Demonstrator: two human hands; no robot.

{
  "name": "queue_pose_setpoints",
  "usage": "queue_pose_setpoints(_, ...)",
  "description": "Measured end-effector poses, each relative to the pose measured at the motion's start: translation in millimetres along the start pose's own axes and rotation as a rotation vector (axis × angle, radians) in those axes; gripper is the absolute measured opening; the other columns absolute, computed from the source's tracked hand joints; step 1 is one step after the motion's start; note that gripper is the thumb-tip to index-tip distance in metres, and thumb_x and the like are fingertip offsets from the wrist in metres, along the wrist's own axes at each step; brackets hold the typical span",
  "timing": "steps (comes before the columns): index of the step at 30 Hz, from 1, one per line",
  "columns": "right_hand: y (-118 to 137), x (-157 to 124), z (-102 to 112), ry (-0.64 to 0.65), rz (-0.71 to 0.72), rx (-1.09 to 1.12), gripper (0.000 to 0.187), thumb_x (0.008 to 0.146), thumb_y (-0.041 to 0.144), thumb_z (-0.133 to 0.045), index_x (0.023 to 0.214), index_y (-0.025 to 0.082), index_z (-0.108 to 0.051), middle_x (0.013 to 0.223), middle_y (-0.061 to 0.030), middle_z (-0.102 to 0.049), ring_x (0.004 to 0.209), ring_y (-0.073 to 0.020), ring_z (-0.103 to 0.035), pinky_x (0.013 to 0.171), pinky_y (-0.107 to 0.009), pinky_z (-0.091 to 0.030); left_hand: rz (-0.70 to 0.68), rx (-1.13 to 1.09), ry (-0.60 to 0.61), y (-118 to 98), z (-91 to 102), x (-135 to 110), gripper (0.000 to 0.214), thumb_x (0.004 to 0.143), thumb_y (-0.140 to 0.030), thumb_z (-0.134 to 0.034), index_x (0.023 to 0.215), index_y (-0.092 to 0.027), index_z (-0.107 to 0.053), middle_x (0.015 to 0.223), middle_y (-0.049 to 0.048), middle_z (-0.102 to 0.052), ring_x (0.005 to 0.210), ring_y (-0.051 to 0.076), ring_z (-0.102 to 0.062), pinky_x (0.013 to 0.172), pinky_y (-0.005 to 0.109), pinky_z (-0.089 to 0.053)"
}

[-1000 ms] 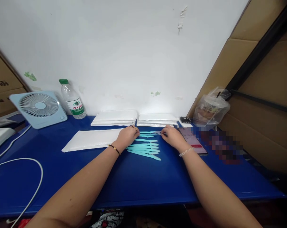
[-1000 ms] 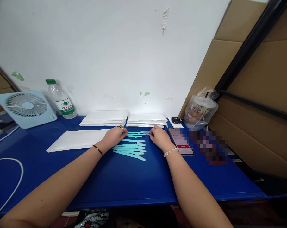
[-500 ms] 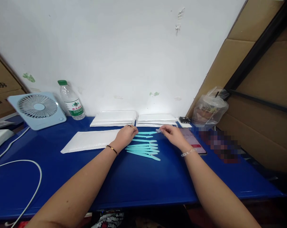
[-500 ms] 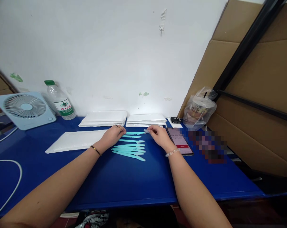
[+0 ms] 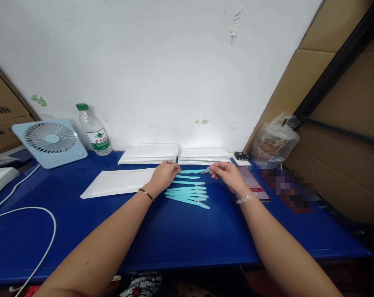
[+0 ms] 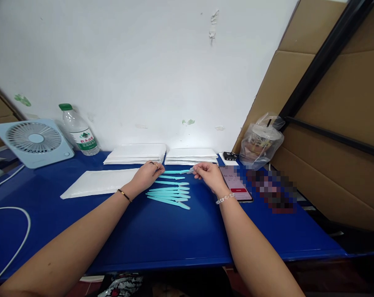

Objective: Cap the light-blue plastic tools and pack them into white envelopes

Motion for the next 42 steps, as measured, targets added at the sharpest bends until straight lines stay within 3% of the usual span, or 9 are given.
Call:
queue_pose_setpoints(6, 2.7, -2.9, -9.8, 0.076, -0.029, 0.056, 0.036, 0.07, 0.047, -0.071, 0.08, 0.014, -0.066, 0.07, -0.0046, -0.068, 0.059, -0.0126, -0.061, 0.055, -0.024, -0.047, 0.039, -0.105, 0.028, -1.1, 0.4, 0.2, 0.023, 0.089, -0.029, -0.043, 0.084, -0.02, -0.064, 0.087, 0.0037, -0.067, 0.091, 0.02, -0.055, 0.078, 0.03, -0.043)
queue_pose_setpoints(11, 5.3, -8.0, -14.2, 0.149, -0.133, 0.125, 0.033, 0.067, 0.042, -0.075, 0.08, 0.013, -0.066, 0.071, -0.0056, -0.069, 0.06, -0.0126, -0.063, 0.056, -0.023, -0.048, 0.067, -0.207, 0.143, -1.4, -1.6, 0.8, 0.025, 0.086, -0.033, -0.044, 0.082, -0.019, -0.064, 0.079, 0.0015, -0.066, 0.073, 0.016, -0.057, 0.064, 0.026, -0.042)
queue_pose_setpoints(15, 5.3, -9.4, -16.5, 0.137, -0.173, 0.159, 0.033, 0.066, 0.041, -0.075, 0.081, 0.013, -0.065, 0.072, -0.0057, -0.069, 0.061, -0.0131, -0.064, 0.058, -0.025, -0.049, 0.079, -0.214, 0.138, -3.5, -0.3, 1.1, 0.026, 0.087, -0.034, -0.045, 0.082, -0.019, -0.065, 0.074, 0.0, -0.066, 0.067, 0.015, -0.057, 0.059, 0.024, -0.039)
queue_pose_setpoints(18, 4.8, -5.4, -6.6, 0.112, -0.113, -0.025, 0.031, 0.072, 0.044, -0.068, 0.08, 0.014, -0.066, 0.071, -0.0056, -0.068, 0.058, -0.0132, -0.061, 0.056, -0.025, -0.047, 0.088, -0.173, 0.158, -4.4, -0.3, 0.2, 0.026, 0.085, -0.037, -0.048, 0.083, -0.02, -0.067, 0.078, 0.0006, -0.068, 0.071, 0.016, -0.059, 0.06, 0.024, -0.04)
queue_pose_setpoints(23, -0.3, 5.4, 24.4, -0.175, 0.103, -0.671, 0.017, 0.078, 0.031, -0.058, 0.072, 0.018, -0.068, 0.066, -0.0033, -0.066, 0.062, -0.0166, -0.058, 0.061, -0.028, -0.043, 0.022, -0.034, 0.13, -6.6, -3.7, -1.3, 0.024, 0.086, -0.031, -0.048, 0.087, -0.022, -0.07, 0.091, 0.0033, -0.069, 0.087, 0.019, -0.06, 0.074, 0.027, -0.044)
queue_pose_setpoints(30, -24.5, 14.8, 15.3, -0.094, 0.167, -0.953, 0.008, 0.076, 0.023, -0.059, 0.075, 0.017, -0.064, 0.081, -0.0057, -0.063, 0.074, -0.0177, -0.058, 0.071, -0.029, -0.043, 0.022, 0.043, 0.134, -3.7, -10.7, 1.9, 0.017, 0.082, -0.027, -0.055, 0.092, -0.023, -0.069, 0.096, 0.0039, -0.068, 0.094, 0.02, -0.057, 0.08, 0.028, -0.045)
queue_pose_setpoints(33, -23.2, 13.2, 14.5, -0.071, 0.112, -0.912, 0.006, 0.076, 0.021, -0.058, 0.073, 0.017, -0.062, 0.076, -0.0047, -0.063, 0.071, -0.0171, -0.058, 0.067, -0.028, -0.043, 0.057, 0.01, 0.152, -0.7, -11.6, 2.8, 0.012, 0.08, -0.026, -0.057, 0.083, -0.022, -0.068, 0.088, 0.0028, -0.068, 0.089, 0.02, -0.058, 0.075, 0.027, -0.044)
queue_pose_setpoints(37, -11.1, 7.6, 11.7, -0.008, 0.143, -0.666, 0.009, 0.078, 0.026, -0.058, 0.078, 0.018, -0.062, 0.073, -0.0029, -0.065, 0.066, -0.0157, -0.058, 0.062, -0.027, -0.044, 0.078, -0.001, 0.164, 1.7, -12.4, 2.1, 0.012, 0.081, -0.026, -0.056, 0.077, -0.02, -0.066, 0.083, 0.0032, -0.067, 0.084, 0.019, -0.058, 0.07, 0.026, -0.043)
queue_pose_setpoints(42, -6.8, 2.9, 3.2, 0.114, 0.184, -0.473, 0.022, 0.077, 0.033, -0.061, 0.092, 0.017, -0.068, 0.074, -0.0038, -0.068, 0.066, -0.0161, -0.06, 0.061, -0.027, -0.048, -0.02, 0.125, 0.177, -6.6, -7.8, 1.0, 0.019, 0.086, -0.025, -0.049, 0.079, -0.017, -0.065, 0.084, 0.0072, -0.067, 0.082, 0.019, -0.059, 0.073, 0.028, -0.043)
Point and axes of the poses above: each hand's wrist, its own x-axis towards the middle knuckle, its own z-axis out of the back of the hand, y = z × x, the point moved 3 cm from there along x, towards the middle knuckle
